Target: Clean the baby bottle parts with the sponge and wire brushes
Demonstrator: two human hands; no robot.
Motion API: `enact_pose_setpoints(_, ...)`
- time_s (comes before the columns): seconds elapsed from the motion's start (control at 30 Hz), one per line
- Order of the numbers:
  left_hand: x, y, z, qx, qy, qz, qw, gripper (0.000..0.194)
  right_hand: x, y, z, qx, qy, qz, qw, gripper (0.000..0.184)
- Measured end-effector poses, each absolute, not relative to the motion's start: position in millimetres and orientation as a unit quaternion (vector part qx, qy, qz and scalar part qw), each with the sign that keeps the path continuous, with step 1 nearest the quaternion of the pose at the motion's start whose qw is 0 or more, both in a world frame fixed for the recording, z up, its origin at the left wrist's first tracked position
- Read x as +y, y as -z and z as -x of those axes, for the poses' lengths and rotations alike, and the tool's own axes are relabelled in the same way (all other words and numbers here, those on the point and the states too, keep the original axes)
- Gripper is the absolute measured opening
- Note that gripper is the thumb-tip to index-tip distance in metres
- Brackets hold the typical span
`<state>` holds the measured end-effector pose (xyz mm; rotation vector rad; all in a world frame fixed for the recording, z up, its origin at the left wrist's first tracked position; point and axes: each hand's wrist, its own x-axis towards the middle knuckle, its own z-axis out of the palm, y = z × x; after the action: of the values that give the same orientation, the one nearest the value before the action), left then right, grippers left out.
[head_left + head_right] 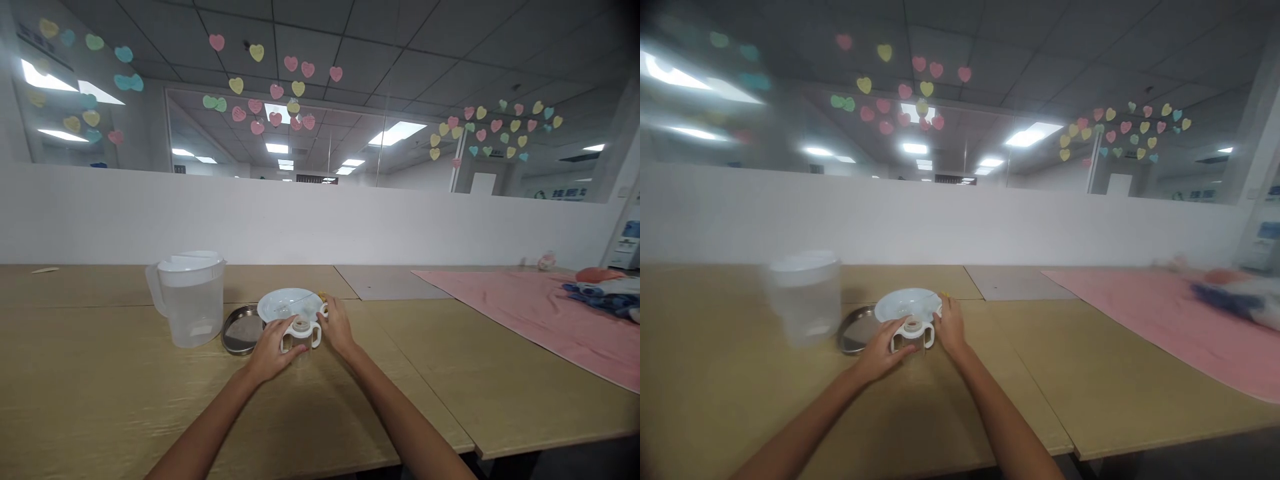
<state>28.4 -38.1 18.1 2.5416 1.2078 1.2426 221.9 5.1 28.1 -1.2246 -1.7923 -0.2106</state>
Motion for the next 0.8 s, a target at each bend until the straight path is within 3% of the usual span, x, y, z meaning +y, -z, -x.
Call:
enact_pose_setpoints(0.23, -40.2, -20.1, -29.4, 0.392, -0.406, -0.824, 0.039, 0.064, 8.6, -29.9, -220.8, -0.672, 0.017, 0.509, 0.538, 0.034)
enact_pose_setpoints(0.53, -39.7, -18.4, -25.0, 0.359, -0.459, -0.812, 0.000, 0.078, 13.7, -23.9, -222.8, -0.709, -0.112, 0.462, 0.522, 0.042)
enact_pose_setpoints(0.7, -20.4, -22.5, 8.0, 0.469, -0.671, -0.547, -0.174, 0.073, 18.3, -18.4, -223.4, -0.725, -0.136, 0.442, 0.511, 0.040)
enact_pose_setpoints(0.8, -13.6, -28.2, 36.0, 0.544, -0.711, -0.403, -0.187, 0.079, 19.3, -17.4, -222.9, -0.725, -0.138, 0.450, 0.504, 0.040)
